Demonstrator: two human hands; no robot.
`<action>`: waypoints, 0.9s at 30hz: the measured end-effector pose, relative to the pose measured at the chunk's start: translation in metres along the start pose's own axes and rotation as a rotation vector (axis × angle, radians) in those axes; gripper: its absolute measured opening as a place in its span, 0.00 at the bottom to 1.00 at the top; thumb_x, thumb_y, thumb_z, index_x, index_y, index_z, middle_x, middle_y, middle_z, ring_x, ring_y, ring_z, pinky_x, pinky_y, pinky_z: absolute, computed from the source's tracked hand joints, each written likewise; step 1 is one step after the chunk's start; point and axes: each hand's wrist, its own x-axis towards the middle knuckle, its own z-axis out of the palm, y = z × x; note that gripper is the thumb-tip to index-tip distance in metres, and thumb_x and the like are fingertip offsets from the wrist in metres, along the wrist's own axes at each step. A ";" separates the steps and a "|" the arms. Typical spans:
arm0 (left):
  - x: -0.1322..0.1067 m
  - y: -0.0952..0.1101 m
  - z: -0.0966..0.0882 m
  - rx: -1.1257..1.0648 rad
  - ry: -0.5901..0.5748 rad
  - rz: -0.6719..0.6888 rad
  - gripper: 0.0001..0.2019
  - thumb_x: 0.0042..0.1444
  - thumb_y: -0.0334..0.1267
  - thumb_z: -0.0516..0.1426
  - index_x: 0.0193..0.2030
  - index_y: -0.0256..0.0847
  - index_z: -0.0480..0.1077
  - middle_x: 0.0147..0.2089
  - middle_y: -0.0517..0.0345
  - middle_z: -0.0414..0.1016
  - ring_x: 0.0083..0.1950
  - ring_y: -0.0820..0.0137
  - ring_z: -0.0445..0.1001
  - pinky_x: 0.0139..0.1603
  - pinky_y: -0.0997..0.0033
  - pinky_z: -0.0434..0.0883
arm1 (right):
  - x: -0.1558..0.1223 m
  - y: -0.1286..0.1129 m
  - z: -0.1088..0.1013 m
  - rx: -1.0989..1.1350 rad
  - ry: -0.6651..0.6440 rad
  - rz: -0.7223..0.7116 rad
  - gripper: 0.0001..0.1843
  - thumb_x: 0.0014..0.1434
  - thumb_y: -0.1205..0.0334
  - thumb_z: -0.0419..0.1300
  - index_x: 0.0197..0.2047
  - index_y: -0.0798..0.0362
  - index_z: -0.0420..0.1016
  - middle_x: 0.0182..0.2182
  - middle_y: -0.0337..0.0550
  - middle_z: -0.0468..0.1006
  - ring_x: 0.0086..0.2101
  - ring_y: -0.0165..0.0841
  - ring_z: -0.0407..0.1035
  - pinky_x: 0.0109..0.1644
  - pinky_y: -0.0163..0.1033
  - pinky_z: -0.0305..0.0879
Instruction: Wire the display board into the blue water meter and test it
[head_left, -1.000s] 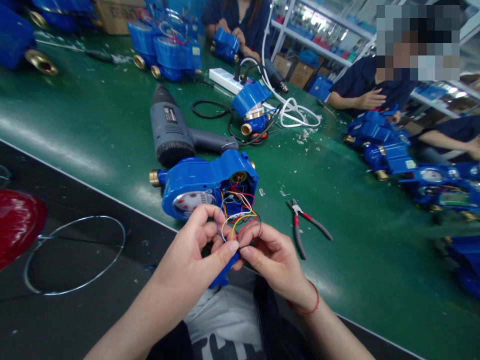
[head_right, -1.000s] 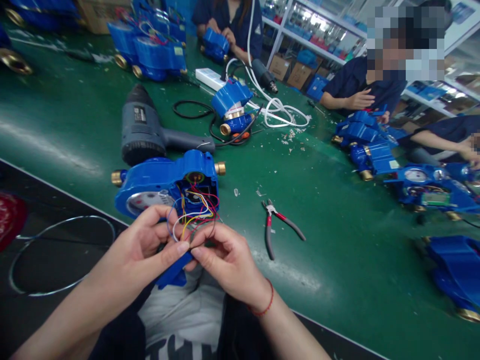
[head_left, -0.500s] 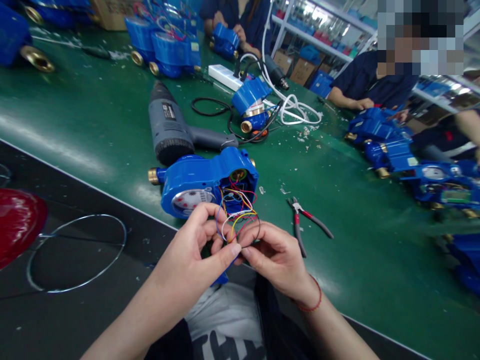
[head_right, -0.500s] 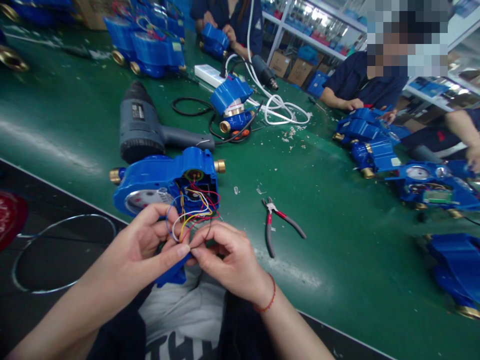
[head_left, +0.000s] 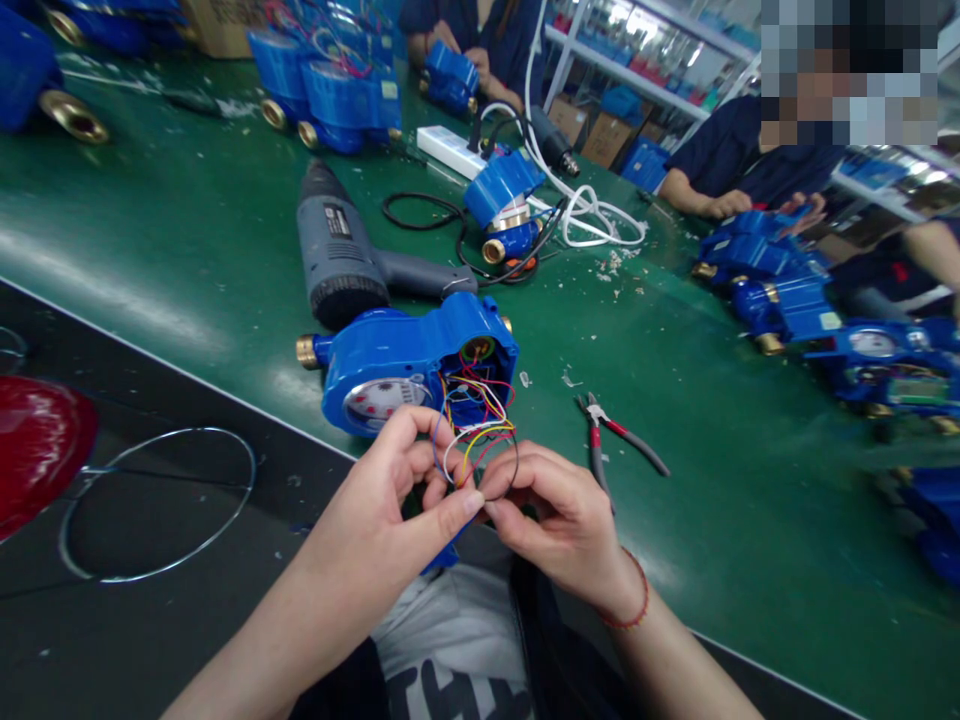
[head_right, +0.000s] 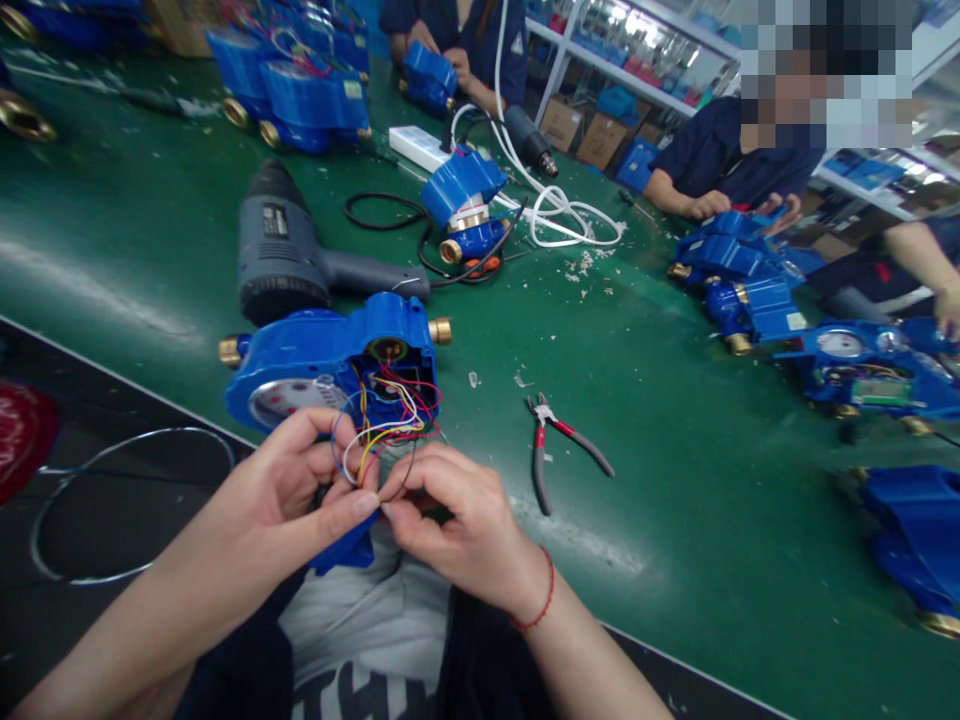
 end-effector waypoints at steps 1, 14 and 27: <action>0.000 0.000 0.000 0.001 0.000 0.001 0.14 0.50 0.36 0.59 0.38 0.43 0.56 0.29 0.69 0.68 0.28 0.76 0.63 0.30 0.74 0.62 | 0.000 0.000 0.000 -0.011 0.006 -0.010 0.07 0.57 0.74 0.58 0.33 0.53 0.71 0.30 0.40 0.75 0.31 0.26 0.70 0.32 0.29 0.69; -0.003 0.000 0.002 -0.002 -0.004 -0.009 0.14 0.52 0.35 0.59 0.38 0.44 0.55 0.29 0.69 0.68 0.28 0.76 0.62 0.30 0.73 0.61 | 0.000 -0.001 0.000 -0.044 0.014 -0.039 0.07 0.58 0.74 0.58 0.33 0.52 0.71 0.29 0.41 0.77 0.31 0.27 0.72 0.34 0.31 0.70; -0.002 -0.002 0.004 0.040 0.010 0.004 0.12 0.53 0.37 0.58 0.38 0.44 0.56 0.30 0.67 0.67 0.29 0.75 0.63 0.30 0.72 0.61 | -0.001 0.000 0.004 -0.072 0.046 -0.068 0.08 0.57 0.75 0.57 0.33 0.52 0.69 0.29 0.40 0.75 0.31 0.28 0.70 0.34 0.34 0.69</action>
